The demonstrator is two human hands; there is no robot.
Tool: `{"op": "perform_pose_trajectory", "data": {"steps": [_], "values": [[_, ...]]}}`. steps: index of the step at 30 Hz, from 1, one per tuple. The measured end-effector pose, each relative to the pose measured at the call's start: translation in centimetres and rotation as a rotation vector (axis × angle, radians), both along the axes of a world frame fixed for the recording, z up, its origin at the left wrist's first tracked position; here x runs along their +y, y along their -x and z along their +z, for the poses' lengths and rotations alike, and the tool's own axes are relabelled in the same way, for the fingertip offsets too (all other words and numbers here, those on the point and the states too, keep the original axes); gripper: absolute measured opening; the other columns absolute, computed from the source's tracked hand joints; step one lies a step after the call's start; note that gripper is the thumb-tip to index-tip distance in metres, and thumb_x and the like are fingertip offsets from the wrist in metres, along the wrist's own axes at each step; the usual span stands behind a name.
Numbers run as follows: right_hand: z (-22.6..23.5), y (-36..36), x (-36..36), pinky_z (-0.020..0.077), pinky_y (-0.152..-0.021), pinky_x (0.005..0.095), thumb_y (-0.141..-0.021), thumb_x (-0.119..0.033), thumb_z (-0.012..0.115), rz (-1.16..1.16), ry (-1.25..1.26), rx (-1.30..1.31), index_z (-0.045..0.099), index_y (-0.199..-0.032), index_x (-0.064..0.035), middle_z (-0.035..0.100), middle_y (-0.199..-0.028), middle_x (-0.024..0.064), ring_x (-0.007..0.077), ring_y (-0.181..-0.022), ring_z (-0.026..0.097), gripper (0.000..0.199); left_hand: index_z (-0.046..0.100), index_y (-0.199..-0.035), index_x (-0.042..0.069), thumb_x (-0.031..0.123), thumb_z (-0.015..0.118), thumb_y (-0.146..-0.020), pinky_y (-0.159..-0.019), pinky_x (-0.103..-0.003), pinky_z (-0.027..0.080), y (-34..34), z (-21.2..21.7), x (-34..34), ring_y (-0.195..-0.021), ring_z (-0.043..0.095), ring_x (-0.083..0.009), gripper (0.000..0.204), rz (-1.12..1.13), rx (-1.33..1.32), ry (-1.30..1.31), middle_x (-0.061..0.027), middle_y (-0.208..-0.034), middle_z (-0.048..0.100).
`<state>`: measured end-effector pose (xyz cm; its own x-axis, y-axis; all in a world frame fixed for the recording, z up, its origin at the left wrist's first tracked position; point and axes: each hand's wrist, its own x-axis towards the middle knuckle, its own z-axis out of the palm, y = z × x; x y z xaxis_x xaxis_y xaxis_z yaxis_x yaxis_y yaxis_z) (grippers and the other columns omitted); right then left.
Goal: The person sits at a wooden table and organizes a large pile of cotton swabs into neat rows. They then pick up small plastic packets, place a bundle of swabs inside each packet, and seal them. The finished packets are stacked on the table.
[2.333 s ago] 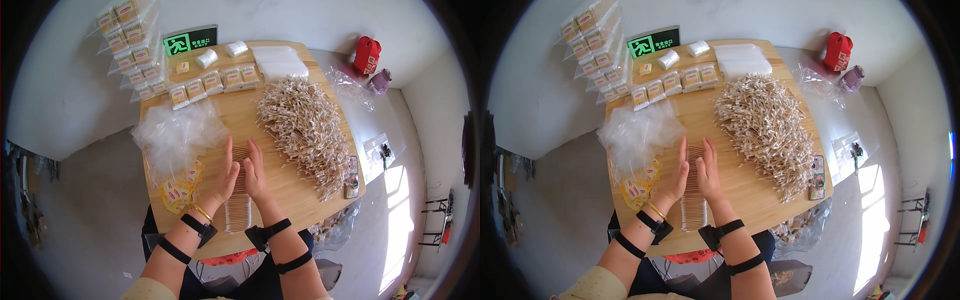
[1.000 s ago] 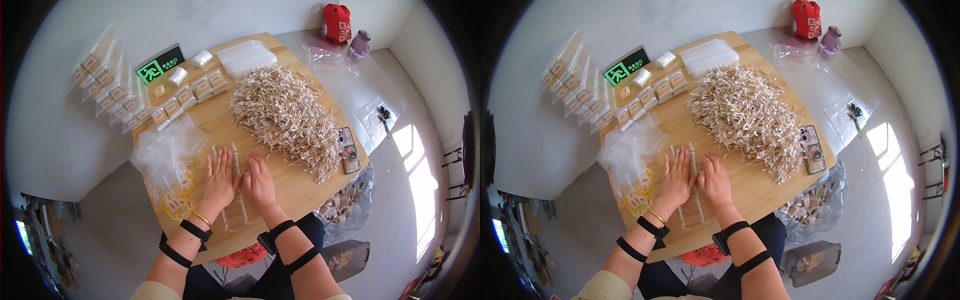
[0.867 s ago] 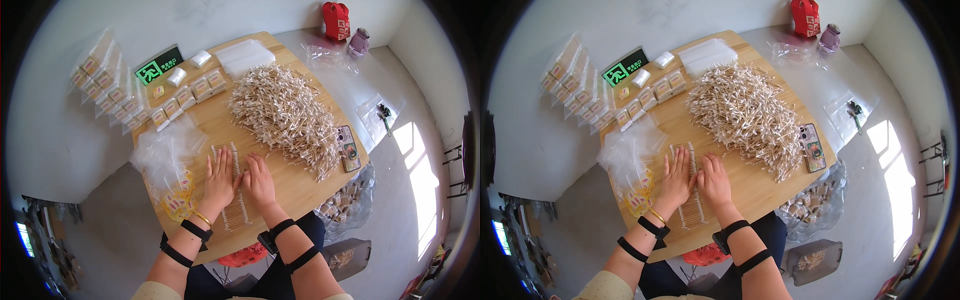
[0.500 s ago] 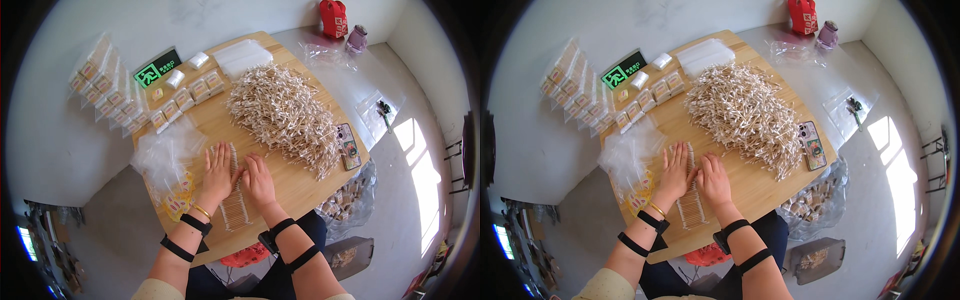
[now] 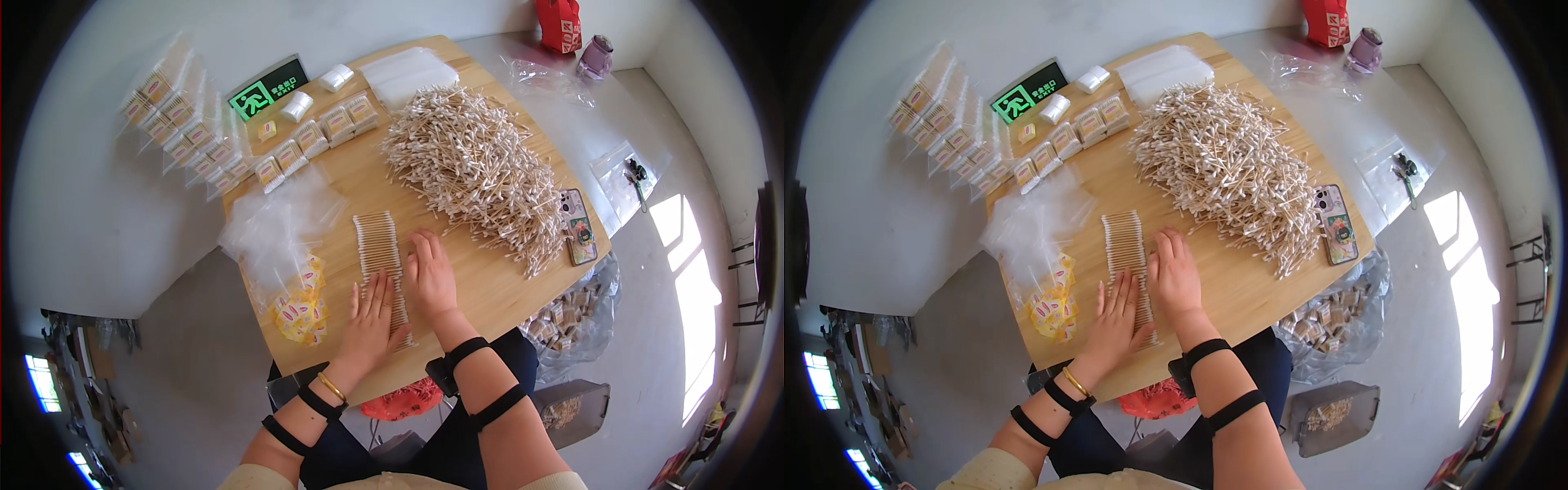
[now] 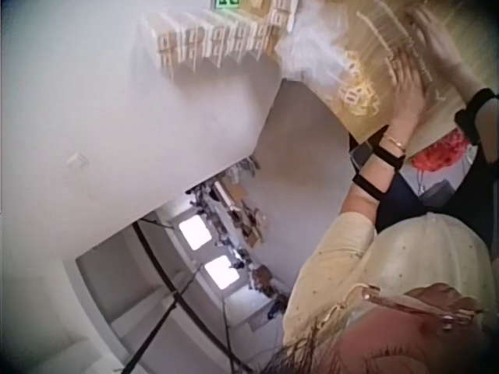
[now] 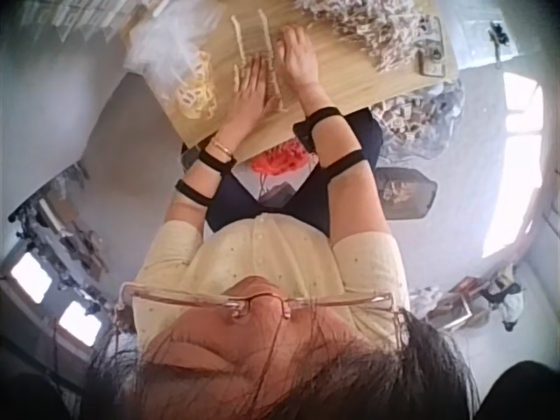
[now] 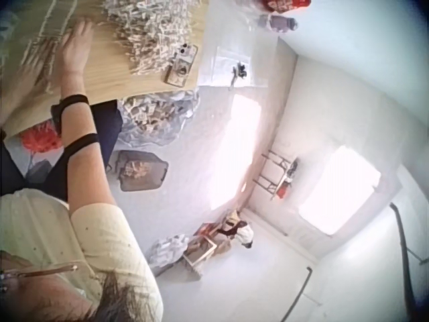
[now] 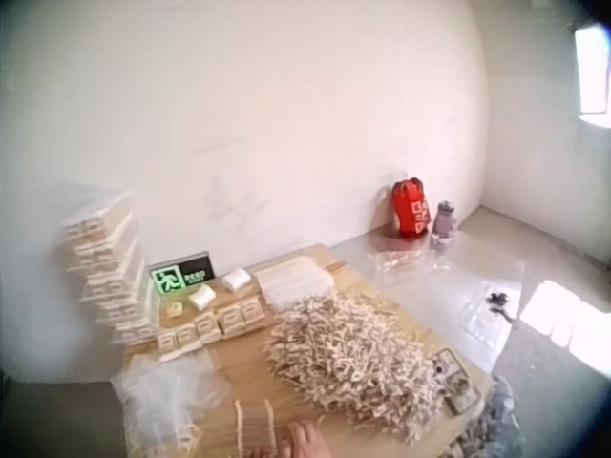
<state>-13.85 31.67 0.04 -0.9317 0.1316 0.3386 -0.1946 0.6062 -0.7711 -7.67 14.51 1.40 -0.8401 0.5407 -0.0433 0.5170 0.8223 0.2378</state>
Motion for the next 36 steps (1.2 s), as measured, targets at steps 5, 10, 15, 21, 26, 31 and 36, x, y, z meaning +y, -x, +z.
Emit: {"op": "perform_pose_trajectory", "data": {"steps": [5,10,15,21,26,31,36], "values": [[-0.2,0.0,0.1,0.0463,-0.109,0.048,-0.093,-0.004,0.055,-0.02,-0.01,-0.013,0.057,-0.127,0.0018,0.058,-0.13,0.0233,0.0423,-0.127,0.054,0.035,0.019,-0.162,-0.008,0.057,0.054,-0.099,-0.129,-0.058,0.004,-0.7,1.0,0.4,-0.161,0.013,-0.0357,0.097,0.022,0.049,-0.038,-0.0244,-0.171,0.018],[-0.3,-0.1,0.2,0.0463,-0.109,0.0479,-0.093,-0.005,0.056,-0.033,-0.053,-0.01,0.058,-0.127,0.0011,0.058,-0.131,0.023,0.0422,-0.128,0.054,0.035,0.021,-0.162,-0.009,0.06,0.054,-0.099,-0.129,-0.056,0.004,-0.9,0.9,1.2,-0.161,0.015,-0.0337,0.099,0.068,0.004,0.012,-0.0238,-0.171,0.019],[-0.4,0.0,0.2,0.046,-0.109,0.0482,-0.093,-0.005,0.055,-0.022,-0.071,0.015,0.058,-0.126,0.002,0.058,-0.132,0.023,0.0423,-0.128,0.053,0.034,0.02,-0.161,-0.011,0.059,0.056,-0.098,-0.129,-0.057,0.003,-1.8,0.2,1.0,-0.161,0.013,-0.0378,0.101,0.031,-0.053,-0.027,-0.0274,-0.17,0.02],[-0.4,-0.3,-0.2,0.0457,-0.11,0.0483,-0.093,-0.005,0.055,-0.019,-0.055,-0.004,0.058,-0.126,0.0021,0.058,-0.132,0.0231,0.0423,-0.128,0.053,0.034,0.016,-0.162,-0.01,0.059,0.052,-0.1,-0.128,-0.059,0.003,-1.7,0.1,0.1,-0.161,0.011,-0.0401,0.1,-0.007,-0.05,-0.118,-0.0293,-0.17,0.017],[-0.4,-0.1,0.3,0.0461,-0.109,0.0483,-0.094,-0.006,0.054,0.001,-0.025,-0.023,0.058,-0.128,0.0016,0.057,-0.134,0.0234,0.0426,-0.128,0.053,0.035,0.007,-0.164,-0.008,0.067,0.042,-0.102,-0.129,-0.053,0.006,-2.0,-0.6,-2.0,-0.161,0.009,-0.0405,0.103,0.229,-0.084,-0.711,-0.0284,-0.172,0.01],[-0.1,-0.6,0.7,0.043,-0.113,0.0472,-0.097,-0.009,0.052,0.092,0.163,-0.048,0.05,-0.141,0.0011,0.049,-0.146,0.0255,0.0455,-0.133,0.049,0.045,-0.002,-0.165,-0.005,0.072,0.036,-0.103,-0.13,-0.045,0.007,0.6,-1.0,-2.2,-0.162,0.003,-0.0385,0.106,0.341,-0.201,-0.974,-0.0271,-0.173,0.001],[-0.5,-1.7,-2.3,0.0293,-0.124,0.0476,-0.098,-0.014,0.049,0.181,0.235,-0.079,0.028,-0.162,-0.0025,0.022,-0.168,0.0269,0.0464,-0.153,0.026,0.068,-0.007,-0.165,-0.003,0.076,0.034,-0.101,-0.13,-0.045,0.007,3.2,-1.5,-0.6,-0.162,0.001,-0.0362,0.109,0.267,-0.36,-1.092,-0.0253,-0.174,-0.003]]}}
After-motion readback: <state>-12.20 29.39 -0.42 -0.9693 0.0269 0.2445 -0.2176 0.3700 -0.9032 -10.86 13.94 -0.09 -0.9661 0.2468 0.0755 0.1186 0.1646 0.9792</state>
